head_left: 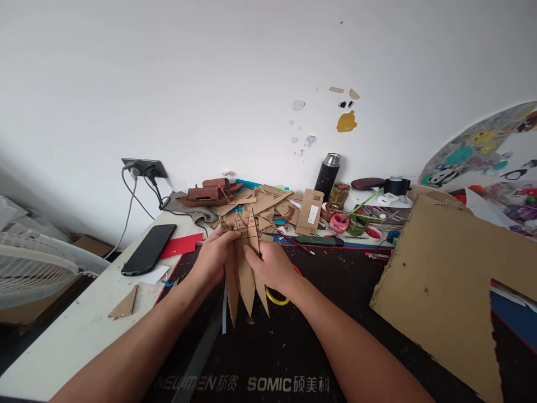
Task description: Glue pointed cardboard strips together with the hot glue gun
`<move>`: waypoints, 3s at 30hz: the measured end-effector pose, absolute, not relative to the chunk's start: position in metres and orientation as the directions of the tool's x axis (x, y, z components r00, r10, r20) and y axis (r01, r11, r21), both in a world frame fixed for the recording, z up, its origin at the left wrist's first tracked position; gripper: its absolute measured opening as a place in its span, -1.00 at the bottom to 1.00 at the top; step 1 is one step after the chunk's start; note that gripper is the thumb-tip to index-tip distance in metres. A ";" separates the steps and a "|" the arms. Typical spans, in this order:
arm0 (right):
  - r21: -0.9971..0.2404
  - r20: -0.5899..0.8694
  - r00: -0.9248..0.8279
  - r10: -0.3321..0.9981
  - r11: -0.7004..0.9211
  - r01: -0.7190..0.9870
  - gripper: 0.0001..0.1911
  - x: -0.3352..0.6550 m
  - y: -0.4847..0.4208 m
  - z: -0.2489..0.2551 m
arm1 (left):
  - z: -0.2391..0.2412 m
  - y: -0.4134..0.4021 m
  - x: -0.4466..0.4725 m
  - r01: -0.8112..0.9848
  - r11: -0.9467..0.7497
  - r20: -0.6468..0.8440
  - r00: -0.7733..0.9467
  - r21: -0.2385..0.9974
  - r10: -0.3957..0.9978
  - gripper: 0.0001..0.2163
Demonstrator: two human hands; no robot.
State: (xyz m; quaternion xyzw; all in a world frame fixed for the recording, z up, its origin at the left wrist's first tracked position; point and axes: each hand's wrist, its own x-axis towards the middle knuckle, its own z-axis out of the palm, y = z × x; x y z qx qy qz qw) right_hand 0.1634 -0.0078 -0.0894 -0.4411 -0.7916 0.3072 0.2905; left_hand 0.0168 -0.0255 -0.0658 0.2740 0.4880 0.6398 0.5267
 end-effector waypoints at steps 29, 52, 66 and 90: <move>-0.731 0.182 -0.440 0.879 0.420 0.538 -0.60 0.162 -0.007 -0.091 | -0.067 -0.024 0.017 -0.440 0.055 -0.181 -0.249 0.896 0.951 -0.76; -0.759 0.197 -0.453 0.869 0.427 0.490 -0.58 0.163 -0.007 -0.092 | -0.068 -0.023 0.015 -0.500 0.079 -0.186 -0.167 0.862 0.968 -0.72; -0.753 0.202 -0.457 0.866 0.436 0.493 -0.58 0.163 -0.006 -0.094 | -0.071 -0.023 0.014 -0.487 0.064 -0.170 -0.177 0.871 0.969 -0.71; -0.742 0.206 -0.456 0.866 0.442 0.504 -0.60 0.163 -0.007 -0.090 | -0.070 -0.024 0.015 -0.484 0.073 -0.164 -0.148 0.872 0.975 -0.64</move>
